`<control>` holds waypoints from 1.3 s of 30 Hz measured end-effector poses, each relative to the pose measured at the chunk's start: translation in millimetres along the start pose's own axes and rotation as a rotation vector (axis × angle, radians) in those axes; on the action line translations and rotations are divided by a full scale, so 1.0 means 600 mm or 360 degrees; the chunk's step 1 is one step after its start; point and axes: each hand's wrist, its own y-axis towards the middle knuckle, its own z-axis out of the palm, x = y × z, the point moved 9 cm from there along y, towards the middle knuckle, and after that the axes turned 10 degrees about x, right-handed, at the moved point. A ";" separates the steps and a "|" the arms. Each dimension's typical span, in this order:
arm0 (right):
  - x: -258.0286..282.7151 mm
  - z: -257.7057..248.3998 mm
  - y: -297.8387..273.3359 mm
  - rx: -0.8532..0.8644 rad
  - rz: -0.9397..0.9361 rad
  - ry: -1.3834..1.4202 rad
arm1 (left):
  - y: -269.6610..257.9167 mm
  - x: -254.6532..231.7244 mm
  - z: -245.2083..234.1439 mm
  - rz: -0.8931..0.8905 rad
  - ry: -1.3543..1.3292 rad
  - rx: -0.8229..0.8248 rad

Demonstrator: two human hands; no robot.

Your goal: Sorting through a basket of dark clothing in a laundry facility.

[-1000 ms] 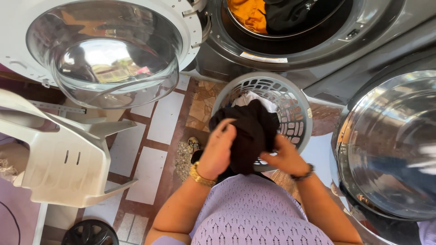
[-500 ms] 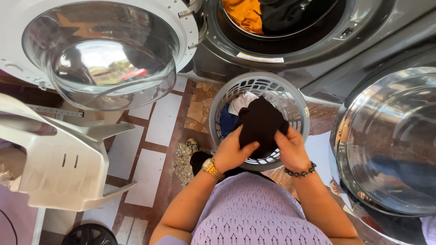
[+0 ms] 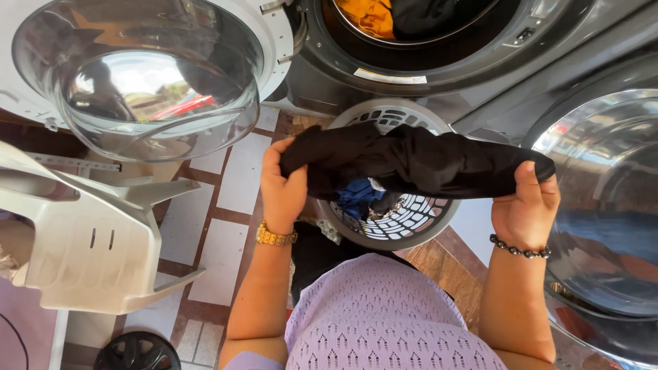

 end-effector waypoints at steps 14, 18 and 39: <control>-0.085 -0.044 -0.020 -0.0131 0.0345 -0.0327 | -0.020 0.060 0.046 -0.0420 -0.0632 -0.0065; -0.132 -0.017 -0.045 -0.0028 0.0521 -0.0328 | -0.046 0.046 0.097 -0.0453 -0.0629 0.0112; -0.041 0.160 -0.090 0.0980 0.0345 -0.1033 | -0.085 0.079 0.137 -0.0387 -0.0418 0.0543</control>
